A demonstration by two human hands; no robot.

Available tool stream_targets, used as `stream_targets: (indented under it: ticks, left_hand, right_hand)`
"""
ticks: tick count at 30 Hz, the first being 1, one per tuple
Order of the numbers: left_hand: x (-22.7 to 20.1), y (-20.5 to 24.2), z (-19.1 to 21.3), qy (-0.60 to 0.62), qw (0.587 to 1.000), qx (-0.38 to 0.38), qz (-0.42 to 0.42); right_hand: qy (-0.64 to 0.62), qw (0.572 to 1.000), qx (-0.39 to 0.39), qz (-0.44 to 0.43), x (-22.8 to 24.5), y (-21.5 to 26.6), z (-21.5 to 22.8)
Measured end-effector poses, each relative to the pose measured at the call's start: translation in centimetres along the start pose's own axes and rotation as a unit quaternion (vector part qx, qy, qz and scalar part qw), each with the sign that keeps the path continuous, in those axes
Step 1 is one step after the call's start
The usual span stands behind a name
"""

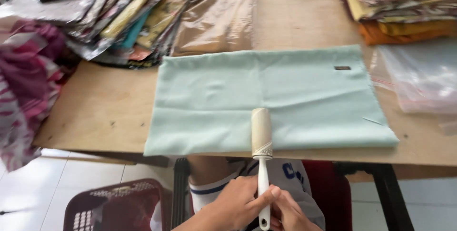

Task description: The person uses a lint roller to roll over a light blue piece of fabric laid flat on a wooden table. They repeatedly roll the tool across the fabric surface, occasionally adjusting the fabric's position with their hands.

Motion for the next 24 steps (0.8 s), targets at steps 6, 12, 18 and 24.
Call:
stream_targets:
  ticks: [6, 12, 18, 24]
  left_hand:
    - [2.4, 0.3, -0.8, 0.183, 0.977, -0.105, 0.024]
    - [3.3, 1.8, -0.3, 0.003, 0.985, -0.117, 0.125]
    - [11.0, 6.0, 0.7, -0.101, 0.910, -0.242, 0.321]
    - [9.1, 13.2, 6.6, -0.101, 0.800, -0.346, 0.480]
  right_hand:
    - [0.519, 0.838, 0.015, 0.168, 4.4, 0.6, 4.8]
    - [0.424, 0.695, -0.462, 0.352, 11.7, 4.5, 8.7]
    - [0.632, 0.487, -0.569, 0.199, 9.8, -2.8, 23.7]
    - [0.561, 0.636, -0.525, 0.075, 14.1, -1.4, 17.1]
Point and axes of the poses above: each hand's wrist, its own y-axis away from the middle knuckle, its own z-axis out of the back of the hand, x = y × z, the point moved 1 cm from there along -y, towards the middle knuckle, and after that the axes turned 9 degrees about -z, right-handed, at the moved point
